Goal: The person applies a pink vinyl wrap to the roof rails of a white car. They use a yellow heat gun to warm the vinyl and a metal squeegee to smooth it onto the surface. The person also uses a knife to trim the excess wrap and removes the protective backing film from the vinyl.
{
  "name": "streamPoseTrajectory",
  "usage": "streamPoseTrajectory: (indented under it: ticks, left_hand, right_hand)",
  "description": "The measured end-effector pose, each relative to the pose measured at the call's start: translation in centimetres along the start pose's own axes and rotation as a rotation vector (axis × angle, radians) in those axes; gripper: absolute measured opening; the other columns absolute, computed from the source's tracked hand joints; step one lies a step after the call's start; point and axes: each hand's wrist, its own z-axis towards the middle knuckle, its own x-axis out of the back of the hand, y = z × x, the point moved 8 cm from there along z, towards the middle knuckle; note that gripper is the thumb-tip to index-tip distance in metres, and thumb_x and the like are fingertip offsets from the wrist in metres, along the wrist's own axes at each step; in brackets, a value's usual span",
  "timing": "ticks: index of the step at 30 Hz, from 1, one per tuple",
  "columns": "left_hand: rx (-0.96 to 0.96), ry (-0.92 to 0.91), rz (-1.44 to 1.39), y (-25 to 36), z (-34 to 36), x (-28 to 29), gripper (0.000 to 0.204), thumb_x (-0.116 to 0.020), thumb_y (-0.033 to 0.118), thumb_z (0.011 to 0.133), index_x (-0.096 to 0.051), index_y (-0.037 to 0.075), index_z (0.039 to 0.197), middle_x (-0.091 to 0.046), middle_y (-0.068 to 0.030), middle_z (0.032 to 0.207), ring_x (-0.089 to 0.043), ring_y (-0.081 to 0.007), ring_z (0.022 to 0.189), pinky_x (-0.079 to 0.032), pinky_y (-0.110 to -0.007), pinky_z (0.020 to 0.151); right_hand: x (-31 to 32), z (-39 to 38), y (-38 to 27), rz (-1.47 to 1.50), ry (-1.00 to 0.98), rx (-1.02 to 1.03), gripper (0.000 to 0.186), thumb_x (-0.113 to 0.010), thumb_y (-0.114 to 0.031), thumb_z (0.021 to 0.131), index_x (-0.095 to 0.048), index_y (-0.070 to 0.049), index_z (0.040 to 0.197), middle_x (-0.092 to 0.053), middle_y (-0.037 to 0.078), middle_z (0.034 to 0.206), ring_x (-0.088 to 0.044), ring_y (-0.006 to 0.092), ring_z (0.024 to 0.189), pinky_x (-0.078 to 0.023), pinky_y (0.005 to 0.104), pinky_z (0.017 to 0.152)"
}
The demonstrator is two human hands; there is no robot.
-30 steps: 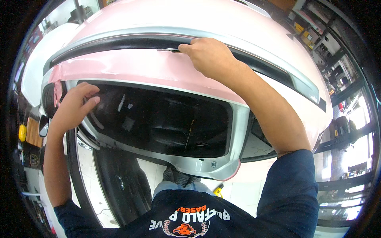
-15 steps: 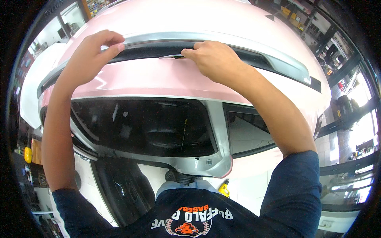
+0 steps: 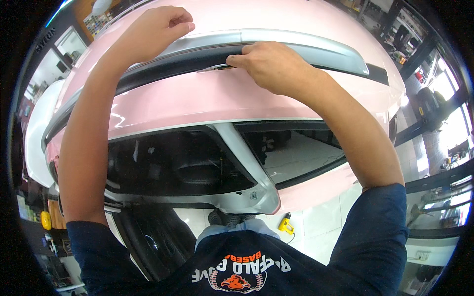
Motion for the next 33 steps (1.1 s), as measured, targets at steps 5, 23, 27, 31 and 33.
streamPoseTrajectory:
  ticks: [5,23,27,31,33]
  left_hand:
    - [-0.144,0.027,-0.105,2.6,2.9,-2.4,0.033,-0.057,0.031,0.094,-0.068,0.002,0.104,-0.069,-0.0144,0.091,-0.064,-0.0254,0.081,-0.05,-0.035,0.078]
    - [-0.184,-0.074,-0.285,12.3,10.0,-8.8,0.05,-0.049,0.045,0.098,-0.068,0.0,0.098,-0.065,-0.0187,0.083,-0.06,-0.0291,0.075,-0.046,-0.037,0.072]
    - [-0.19,-0.089,-0.367,14.6,11.7,-10.6,0.054,-0.043,0.047,0.1,-0.068,-0.001,0.099,-0.065,-0.0211,0.084,-0.06,-0.0327,0.076,-0.046,-0.04,0.076]
    - [-0.135,0.001,-0.319,15.0,12.4,-11.9,0.057,-0.037,0.05,0.1,-0.067,0.001,0.1,-0.066,-0.0218,0.088,-0.06,-0.0371,0.08,-0.045,-0.042,0.079]
    - [-0.065,0.005,-0.258,15.5,12.1,-11.5,0.058,-0.034,0.051,0.1,-0.066,0.003,0.101,-0.066,-0.0218,0.09,-0.06,-0.0385,0.082,-0.045,-0.043,0.08]
  right_hand:
    - [0.1,-2.1,2.1,-0.009,-0.005,-0.013,0.036,-0.053,-0.002,0.086,-0.068,-0.012,0.118,-0.067,0.013,0.089,-0.066,0.0281,0.086,-0.053,0.0386,0.078]
    - [-0.2,-10.6,11.3,-0.123,0.05,-0.084,0.037,-0.054,-0.001,0.086,-0.067,-0.014,0.118,-0.067,0.012,0.093,-0.066,0.0273,0.092,-0.053,0.0378,0.081]
    - [-0.3,-12.7,13.3,-0.168,0.063,-0.098,0.036,-0.056,-0.001,0.086,-0.067,-0.013,0.119,-0.066,0.01,0.093,-0.064,0.0259,0.093,-0.052,0.0366,0.083]
    - [-0.2,-14.9,15.3,-0.189,0.089,-0.103,0.035,-0.059,-0.003,0.087,-0.065,-0.01,0.12,-0.063,0.008,0.095,-0.06,0.0241,0.093,-0.05,0.0352,0.083]
    - [-0.3,-16.4,16.9,-0.193,0.067,-0.149,0.035,-0.058,-0.002,0.087,-0.065,-0.012,0.12,-0.064,0.008,0.097,-0.061,0.0241,0.096,-0.051,0.0353,0.085]
